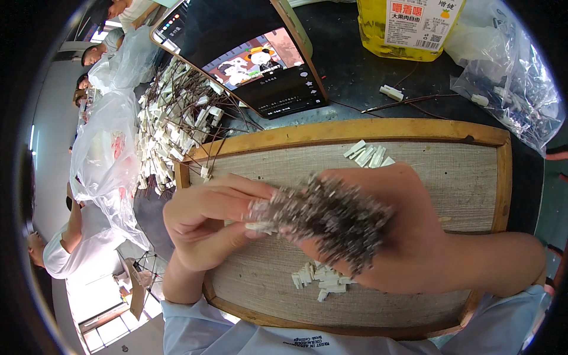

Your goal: The person assembles small electrical wiring components by hand at a workbench, working with wiring harnesses, plastic connectors, and electrical wires.

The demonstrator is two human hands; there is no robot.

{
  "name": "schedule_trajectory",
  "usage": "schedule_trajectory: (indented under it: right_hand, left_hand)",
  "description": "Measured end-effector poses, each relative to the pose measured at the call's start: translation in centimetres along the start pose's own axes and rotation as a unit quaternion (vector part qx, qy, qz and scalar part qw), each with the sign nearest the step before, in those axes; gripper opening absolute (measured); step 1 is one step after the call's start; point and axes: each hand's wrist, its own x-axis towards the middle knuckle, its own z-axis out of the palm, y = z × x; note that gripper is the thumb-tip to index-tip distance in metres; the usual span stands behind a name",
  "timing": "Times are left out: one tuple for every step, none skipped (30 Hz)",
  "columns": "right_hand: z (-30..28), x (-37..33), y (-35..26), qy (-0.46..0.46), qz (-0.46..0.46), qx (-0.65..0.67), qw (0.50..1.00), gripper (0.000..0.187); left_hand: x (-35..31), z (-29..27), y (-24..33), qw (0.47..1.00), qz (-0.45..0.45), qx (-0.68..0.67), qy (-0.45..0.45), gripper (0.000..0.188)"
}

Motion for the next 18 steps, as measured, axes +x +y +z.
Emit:
schedule_trajectory:
  right_hand:
    - [0.0,0.0,0.1,0.0,0.0,-0.001,1.0,0.016]
    - [0.0,0.0,0.1,0.001,0.0,-0.014,1.0,0.016]
    - [0.0,0.0,0.1,0.002,-0.001,-0.027,1.0,0.016]
    - [0.4,-0.1,0.4,0.001,-0.001,-0.027,1.0,0.016]
    - [1.0,-0.1,0.8,0.035,-0.017,-0.011,0.999,0.016]
    - [1.4,0.0,0.9,0.068,-0.032,0.005,0.997,0.016]
    - [1.6,0.1,0.5,0.068,-0.032,0.005,0.997,0.016]
    - [1.7,0.2,-0.3,0.104,0.022,0.029,0.994,0.016]
    - [1.8,0.3,-0.8,0.139,0.077,0.054,0.986,0.015]
    - [1.8,0.4,-0.7,0.141,0.079,0.054,0.985,0.015]
    - [1.7,0.5,-0.7,0.162,0.087,0.094,0.978,0.016]
    - [1.7,0.5,-0.5,0.184,0.096,0.134,0.969,0.017]
    - [1.7,0.5,-0.4,0.184,0.095,0.135,0.969,0.017]
    - [1.7,0.4,-0.1,0.182,0.091,0.146,0.968,0.017]
    - [1.6,0.3,0.1,0.181,0.088,0.156,0.967,0.018]
    - [1.6,0.2,-0.2,0.181,0.087,0.155,0.967,0.018]
    - [1.7,0.2,-0.4,0.189,0.091,0.159,0.965,0.016]
    - [1.8,0.3,-0.5,0.197,0.096,0.162,0.962,0.014]
  left_hand:
    - [0.0,0.0,0.0,1.0,0.001,-0.001,0.0,0.024]
    - [0.0,0.1,0.2,1.0,-0.001,0.017,0.006,0.023]
    - [0.0,0.2,0.2,0.999,-0.003,0.036,0.012,0.023]
    - [0.0,0.1,0.2,0.999,-0.003,0.036,0.013,0.023]
    - [0.1,0.0,0.2,0.998,0.018,0.058,0.016,0.023]
    - [0.2,-0.1,0.3,0.996,0.039,0.08,0.019,0.024]
    - [0.0,-0.2,0.2,0.996,0.039,0.08,0.019,0.024]
    - [-0.4,-0.6,0.2,0.991,0.034,0.089,0.091,0.027]
    - [-0.7,-1.2,0.3,0.981,0.029,0.097,0.163,0.03]
    - [-0.7,-2.3,0.3,0.953,0.013,0.204,0.224,0.032]
    - [-0.3,-3.2,0.5,0.909,-0.004,0.309,0.281,0.035]
    - [0.1,-2.9,0.6,0.91,-0.004,0.306,0.279,0.035]
    - [0.6,-2.3,1.1,0.842,-0.003,0.447,0.304,0.035]
    - [0.8,-1.9,1.3,0.752,-0.001,0.576,0.321,0.037]
    - [0.2,-1.6,1.0,0.779,0.053,0.567,0.264,0.038]
    - [0.1,-0.7,1.7,0.834,0.047,0.536,0.127,0.038]
    - [0.1,0.5,1.5,0.882,0.029,0.467,0.049,0.037]
    - [0.2,1.8,1.0,0.92,0.011,0.391,-0.029,0.036]
